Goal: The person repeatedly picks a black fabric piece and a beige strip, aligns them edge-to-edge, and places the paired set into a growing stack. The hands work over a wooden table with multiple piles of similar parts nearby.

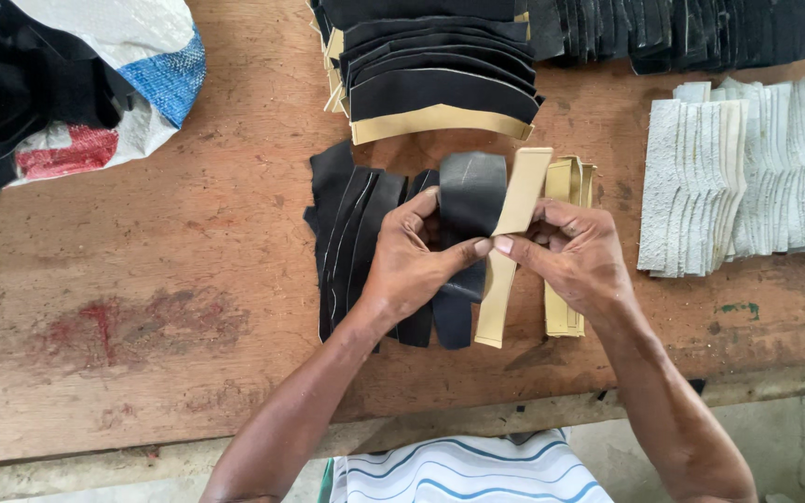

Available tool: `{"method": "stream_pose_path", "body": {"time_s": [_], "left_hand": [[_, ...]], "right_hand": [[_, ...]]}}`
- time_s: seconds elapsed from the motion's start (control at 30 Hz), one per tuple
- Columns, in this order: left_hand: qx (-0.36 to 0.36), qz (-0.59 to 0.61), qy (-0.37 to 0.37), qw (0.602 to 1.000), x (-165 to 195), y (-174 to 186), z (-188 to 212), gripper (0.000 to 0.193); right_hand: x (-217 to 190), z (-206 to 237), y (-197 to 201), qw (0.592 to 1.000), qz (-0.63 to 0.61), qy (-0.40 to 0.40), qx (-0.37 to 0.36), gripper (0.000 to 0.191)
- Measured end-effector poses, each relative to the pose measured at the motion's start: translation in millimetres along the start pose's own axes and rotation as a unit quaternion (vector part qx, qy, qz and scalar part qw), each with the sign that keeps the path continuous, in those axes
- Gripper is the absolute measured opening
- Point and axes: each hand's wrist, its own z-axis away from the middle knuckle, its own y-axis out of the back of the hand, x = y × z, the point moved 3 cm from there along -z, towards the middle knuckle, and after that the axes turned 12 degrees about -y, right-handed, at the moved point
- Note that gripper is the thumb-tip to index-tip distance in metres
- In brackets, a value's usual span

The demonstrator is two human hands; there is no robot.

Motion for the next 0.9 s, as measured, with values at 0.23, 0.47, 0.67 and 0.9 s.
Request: {"method": "stream_pose_path", "body": {"time_s": [0.23, 0.47, 0.67, 0.9], "left_hand": [[0.038, 0.099, 0.070, 0.992, -9, 2, 0, 0.044], [0.059, 0.112, 0.105, 0.986, -12, 2, 1, 0.040], [0.024, 0.003, 0.034, 0.999, -2, 3, 1, 0.049], [0.040, 0.076, 0.059, 0.995, -6, 3, 1, 0.040]], "right_hand": [[-10, 1, 3, 0.998, 0.049, 0.039, 0.012, 0.026], [-6, 4, -1, 0.997, 0.049, 0.043, 0.031, 0.023], [-7, 2, -1, 0.998, 0.069, -0.001, 0.009, 0.021], [-21, 0, 1, 0.998, 0.004, 0.034, -0.048, 0.024]]}}
